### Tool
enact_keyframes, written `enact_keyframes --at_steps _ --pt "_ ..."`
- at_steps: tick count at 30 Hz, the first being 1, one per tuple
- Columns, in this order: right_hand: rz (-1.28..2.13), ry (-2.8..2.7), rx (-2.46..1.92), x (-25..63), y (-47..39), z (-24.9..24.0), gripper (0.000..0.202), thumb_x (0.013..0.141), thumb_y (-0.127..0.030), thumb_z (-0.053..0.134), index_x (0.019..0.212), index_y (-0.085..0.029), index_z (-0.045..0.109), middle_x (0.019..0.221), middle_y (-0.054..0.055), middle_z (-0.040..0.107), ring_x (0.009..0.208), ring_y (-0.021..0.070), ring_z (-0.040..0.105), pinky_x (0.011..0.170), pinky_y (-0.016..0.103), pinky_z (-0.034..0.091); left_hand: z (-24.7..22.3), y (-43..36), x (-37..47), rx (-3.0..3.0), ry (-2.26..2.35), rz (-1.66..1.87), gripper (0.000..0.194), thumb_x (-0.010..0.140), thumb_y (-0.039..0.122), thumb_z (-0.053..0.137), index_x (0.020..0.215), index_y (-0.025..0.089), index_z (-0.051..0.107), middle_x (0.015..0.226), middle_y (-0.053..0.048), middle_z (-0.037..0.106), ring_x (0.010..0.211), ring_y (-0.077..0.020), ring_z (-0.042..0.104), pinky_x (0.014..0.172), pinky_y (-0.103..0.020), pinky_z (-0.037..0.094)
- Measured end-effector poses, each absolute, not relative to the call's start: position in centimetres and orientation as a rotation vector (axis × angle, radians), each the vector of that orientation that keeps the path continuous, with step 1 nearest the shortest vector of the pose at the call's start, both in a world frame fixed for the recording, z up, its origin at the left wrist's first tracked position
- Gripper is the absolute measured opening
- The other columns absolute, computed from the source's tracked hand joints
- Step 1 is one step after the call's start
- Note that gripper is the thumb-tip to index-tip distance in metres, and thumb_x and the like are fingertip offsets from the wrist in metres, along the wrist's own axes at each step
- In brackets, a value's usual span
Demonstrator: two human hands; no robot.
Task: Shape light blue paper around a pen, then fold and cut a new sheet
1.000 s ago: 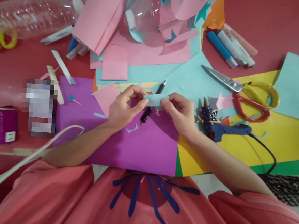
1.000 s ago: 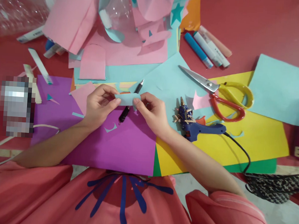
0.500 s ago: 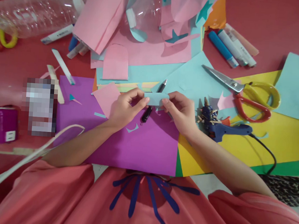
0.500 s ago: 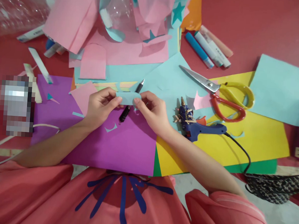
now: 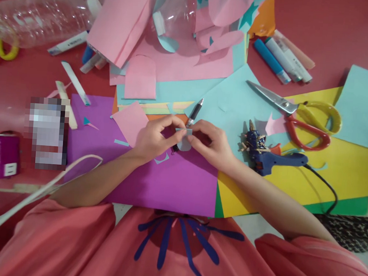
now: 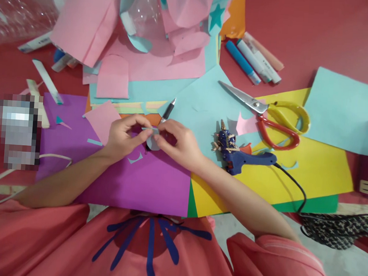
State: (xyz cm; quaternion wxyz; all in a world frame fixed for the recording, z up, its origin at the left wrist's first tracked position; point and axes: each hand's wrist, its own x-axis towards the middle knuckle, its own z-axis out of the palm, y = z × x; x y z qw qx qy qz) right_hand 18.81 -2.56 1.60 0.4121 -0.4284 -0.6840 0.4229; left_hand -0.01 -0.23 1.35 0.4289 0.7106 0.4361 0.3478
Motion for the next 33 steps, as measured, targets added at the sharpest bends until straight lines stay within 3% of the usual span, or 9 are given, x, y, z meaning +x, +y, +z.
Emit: enact_keyframes --at_steps 4,10,14,21,33 --pt "1.198 -1.524 -1.154 18.82 -2.55 1.73 0.007 0.089 -0.022 0.06 0.082 -0.019 0.061 0.075 -0.001 0.062 0.065 0.0099 0.053 0.061 0.025 0.042 1.39 -0.35 0.0 1.731 1.074 0.809 0.02 0.09 0.04 0.065 0.083 0.022 0.065 0.064 0.005 0.064 0.051 -0.0068 0.055 0.049 -0.018 0.043" --pt "1.297 -1.404 -1.189 18.84 -2.5 1.83 0.013 0.089 -0.032 0.065 0.085 -0.02 0.062 0.074 -0.002 0.062 0.063 0.0098 0.054 0.056 0.024 0.041 1.53 -0.31 0.13 1.717 1.121 0.836 0.021 0.089 0.04 0.063 0.081 0.021 0.062 0.069 0.004 0.067 0.056 -0.0077 0.058 0.055 -0.018 0.047" --pt "1.231 -1.477 -1.167 18.74 -2.55 1.77 0.007 0.089 -0.026 0.064 0.085 -0.02 0.063 0.075 -0.001 0.063 0.061 0.0091 0.053 0.055 0.023 0.041 1.58 -0.44 0.1 1.76 1.095 0.803 0.018 0.089 0.037 0.064 0.081 0.021 0.065 0.066 0.005 0.067 0.055 -0.0075 0.058 0.053 -0.018 0.046" --pt "1.074 -1.63 -1.114 18.78 -2.49 1.33 0.011 0.091 -0.021 0.063 0.08 -0.021 0.065 0.078 0.0 0.069 0.067 0.0107 0.059 0.064 0.026 0.047 1.73 -0.6 0.11 1.822 1.108 0.894 0.012 0.088 0.03 0.063 0.081 0.021 0.065 0.071 0.004 0.07 0.062 -0.008 0.062 0.06 -0.018 0.049" --pt "1.027 -1.702 -1.072 18.88 -2.49 0.94 0.012 0.091 -0.017 0.063 0.08 -0.021 0.067 0.08 0.001 0.073 0.075 0.0135 0.067 0.07 0.027 0.052 1.53 -0.66 -0.06 1.982 1.097 0.873 0.017 0.094 0.033 0.058 0.084 0.023 0.068 0.079 0.0 0.072 0.073 -0.0135 0.064 0.069 -0.027 0.051"
